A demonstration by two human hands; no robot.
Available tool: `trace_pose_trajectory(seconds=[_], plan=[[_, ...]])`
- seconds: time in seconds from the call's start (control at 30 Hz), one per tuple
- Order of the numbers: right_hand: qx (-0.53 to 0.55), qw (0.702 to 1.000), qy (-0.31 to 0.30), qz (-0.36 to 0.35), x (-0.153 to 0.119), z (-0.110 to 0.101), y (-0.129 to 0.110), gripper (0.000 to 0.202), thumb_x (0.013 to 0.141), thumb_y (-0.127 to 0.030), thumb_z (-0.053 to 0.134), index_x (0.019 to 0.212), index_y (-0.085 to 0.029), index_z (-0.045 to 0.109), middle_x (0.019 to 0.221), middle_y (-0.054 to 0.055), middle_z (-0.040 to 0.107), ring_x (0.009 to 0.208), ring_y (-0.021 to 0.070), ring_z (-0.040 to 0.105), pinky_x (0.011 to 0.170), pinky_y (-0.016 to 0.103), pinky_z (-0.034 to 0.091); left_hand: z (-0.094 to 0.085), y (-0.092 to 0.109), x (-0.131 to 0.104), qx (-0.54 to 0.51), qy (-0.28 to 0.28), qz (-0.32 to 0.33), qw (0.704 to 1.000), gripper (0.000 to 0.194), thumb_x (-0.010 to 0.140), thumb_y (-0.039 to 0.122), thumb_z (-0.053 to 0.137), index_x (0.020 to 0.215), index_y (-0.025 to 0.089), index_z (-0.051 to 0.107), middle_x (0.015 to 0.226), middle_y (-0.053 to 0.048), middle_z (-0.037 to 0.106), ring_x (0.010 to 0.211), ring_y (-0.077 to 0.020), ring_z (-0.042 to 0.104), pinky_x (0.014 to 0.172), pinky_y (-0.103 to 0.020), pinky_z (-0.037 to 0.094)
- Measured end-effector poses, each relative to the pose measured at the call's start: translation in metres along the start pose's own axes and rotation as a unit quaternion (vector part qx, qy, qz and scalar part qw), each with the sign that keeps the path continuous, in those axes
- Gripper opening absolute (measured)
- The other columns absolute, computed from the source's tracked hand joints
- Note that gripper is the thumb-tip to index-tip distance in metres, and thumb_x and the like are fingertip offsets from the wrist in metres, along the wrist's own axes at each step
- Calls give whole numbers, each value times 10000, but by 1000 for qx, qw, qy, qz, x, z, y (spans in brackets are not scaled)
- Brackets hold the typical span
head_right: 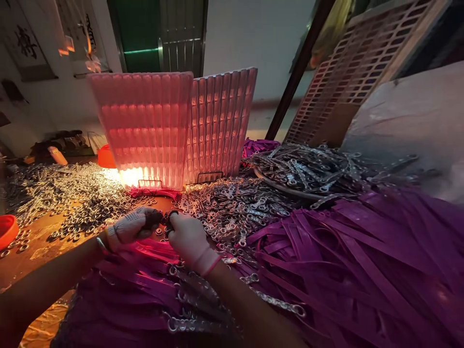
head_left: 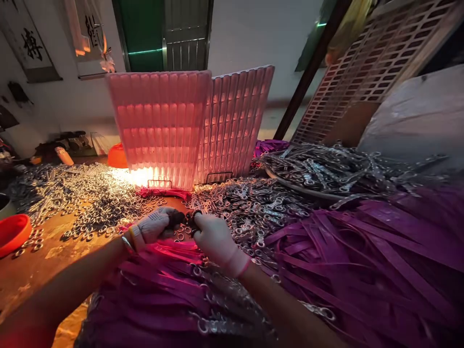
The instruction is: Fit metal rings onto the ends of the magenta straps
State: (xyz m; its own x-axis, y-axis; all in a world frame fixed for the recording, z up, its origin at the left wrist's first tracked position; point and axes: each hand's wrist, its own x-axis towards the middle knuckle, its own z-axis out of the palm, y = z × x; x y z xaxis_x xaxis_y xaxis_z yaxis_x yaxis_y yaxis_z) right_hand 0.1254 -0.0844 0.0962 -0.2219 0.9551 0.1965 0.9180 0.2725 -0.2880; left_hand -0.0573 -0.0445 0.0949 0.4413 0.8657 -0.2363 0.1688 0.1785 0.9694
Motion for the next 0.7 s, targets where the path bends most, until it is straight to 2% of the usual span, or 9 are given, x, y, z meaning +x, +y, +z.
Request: trace_pose_trajectory(seconds=[0.13, 0.2, 0.27, 0.37, 0.47, 0.53, 0.6, 0.7], plan=[[-58, 998, -8, -35, -16, -3, -13, 213, 852, -149, 484, 934, -177, 679, 913, 104, 718, 795, 198, 632, 617, 302, 280, 19, -9, -24, -61, 1, 17, 998, 223, 815, 376, 583, 750, 172, 519, 511, 59, 439, 354, -45, 294, 351, -182, 210], [-81, 996, -13, -44, -26, -5, -15, 220, 849, -119, 476, 915, -174, 679, 891, 109, 711, 785, 198, 631, 616, 303, 285, 27, -14, -31, -26, 8, 44, 999, 223, 842, 367, 548, 736, 173, 519, 493, 59, 420, 369, -56, 302, 372, -194, 212], [-102, 994, -9, -49, -35, -3, -15, 218, 828, -86, 481, 881, -169, 675, 858, 113, 702, 773, 201, 627, 612, 307, 283, 36, -20, -34, 58, 26, 90, 994, 246, 850, 350, 549, 689, 167, 517, 500, 46, 425, 420, -67, 342, 415, -205, 235], [-125, 990, 10, -65, -46, 4, -12, 217, 810, -54, 478, 837, -165, 663, 832, 120, 689, 748, 203, 618, 611, 317, 277, 45, -34, -35, 153, 33, 155, 975, 205, 828, 272, 567, 672, 138, 559, 616, 2, 535, 577, -92, 438, 525, -215, 314], [-124, 991, 14, -56, -56, 9, -9, 201, 801, -49, 485, 813, -166, 648, 827, 114, 686, 746, 201, 613, 615, 316, 278, 49, -48, -37, 135, 8, 138, 981, 157, 804, 236, 559, 705, 121, 601, 675, -19, 572, 628, -107, 455, 566, -222, 346], [-102, 994, -12, -28, -61, 5, -10, 199, 790, -45, 486, 826, -168, 640, 830, 97, 691, 761, 199, 620, 617, 303, 286, 49, -54, -39, 72, 0, 102, 992, 168, 801, 268, 576, 741, 117, 620, 677, -19, 568, 606, -102, 453, 548, -218, 346], [-77, 995, -64, -7, -64, -2, -13, 251, 757, -17, 475, 876, -168, 638, 855, 84, 704, 782, 196, 637, 616, 291, 294, 48, -60, -44, 7, -10, 80, 997, 184, 803, 286, 582, 781, 113, 641, 694, -23, 582, 606, -101, 470, 553, -214, 365], [-72, 987, -141, 11, -63, -12, -21, 344, 725, 20, 450, 952, -152, 642, 908, 106, 730, 816, 210, 672, 622, 294, 304, 49, -67, -49, -6, -5, 86, 996, 156, 789, 228, 564, 803, 114, 670, 762, -39, 637, 676, -121, 526, 612, -224, 419]])
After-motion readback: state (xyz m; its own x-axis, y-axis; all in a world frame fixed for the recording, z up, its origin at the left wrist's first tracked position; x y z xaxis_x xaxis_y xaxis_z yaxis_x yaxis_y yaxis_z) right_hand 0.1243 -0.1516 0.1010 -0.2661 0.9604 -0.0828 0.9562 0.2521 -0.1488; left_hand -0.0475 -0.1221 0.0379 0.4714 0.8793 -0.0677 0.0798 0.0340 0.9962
